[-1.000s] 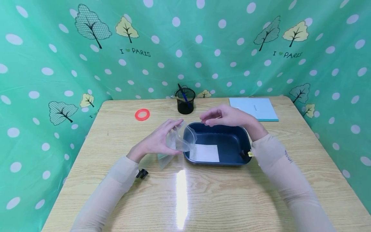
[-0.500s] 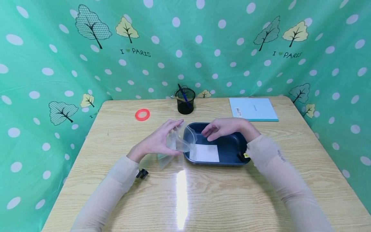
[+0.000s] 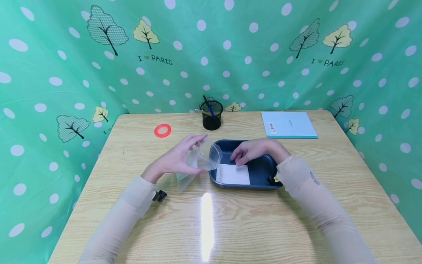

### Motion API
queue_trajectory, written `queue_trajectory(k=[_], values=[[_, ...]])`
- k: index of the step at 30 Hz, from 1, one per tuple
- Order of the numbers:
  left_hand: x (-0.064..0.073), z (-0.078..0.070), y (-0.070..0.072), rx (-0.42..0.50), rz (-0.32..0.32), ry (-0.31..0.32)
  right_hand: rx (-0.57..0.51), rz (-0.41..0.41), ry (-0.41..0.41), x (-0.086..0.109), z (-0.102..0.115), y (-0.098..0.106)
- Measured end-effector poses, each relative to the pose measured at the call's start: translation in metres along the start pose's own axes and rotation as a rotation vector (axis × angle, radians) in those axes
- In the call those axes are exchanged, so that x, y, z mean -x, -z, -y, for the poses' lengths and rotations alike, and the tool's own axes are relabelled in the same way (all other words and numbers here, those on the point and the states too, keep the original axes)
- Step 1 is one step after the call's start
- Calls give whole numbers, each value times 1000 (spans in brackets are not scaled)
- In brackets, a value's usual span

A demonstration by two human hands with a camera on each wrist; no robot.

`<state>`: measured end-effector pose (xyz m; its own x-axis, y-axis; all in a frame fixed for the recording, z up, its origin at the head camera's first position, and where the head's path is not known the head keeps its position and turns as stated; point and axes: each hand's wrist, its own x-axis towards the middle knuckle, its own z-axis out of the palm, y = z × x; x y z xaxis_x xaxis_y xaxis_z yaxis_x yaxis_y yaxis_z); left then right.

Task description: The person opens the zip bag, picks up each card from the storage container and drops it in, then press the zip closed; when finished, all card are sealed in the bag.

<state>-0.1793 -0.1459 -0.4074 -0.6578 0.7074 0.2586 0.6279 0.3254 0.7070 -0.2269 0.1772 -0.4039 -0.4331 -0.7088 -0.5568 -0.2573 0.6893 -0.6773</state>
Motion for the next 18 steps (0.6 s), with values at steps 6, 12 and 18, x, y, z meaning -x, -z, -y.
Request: queue_trajectory(k=[6, 12, 18], values=[[3, 4, 1, -13, 8, 0, -22, 49, 3, -8, -5, -3], [10, 9, 2, -8, 9, 5, -52, 72, -8, -12, -11, -6], [16, 12, -2, 7, 17, 10, -80, 114, 1, -12, -12, -5]])
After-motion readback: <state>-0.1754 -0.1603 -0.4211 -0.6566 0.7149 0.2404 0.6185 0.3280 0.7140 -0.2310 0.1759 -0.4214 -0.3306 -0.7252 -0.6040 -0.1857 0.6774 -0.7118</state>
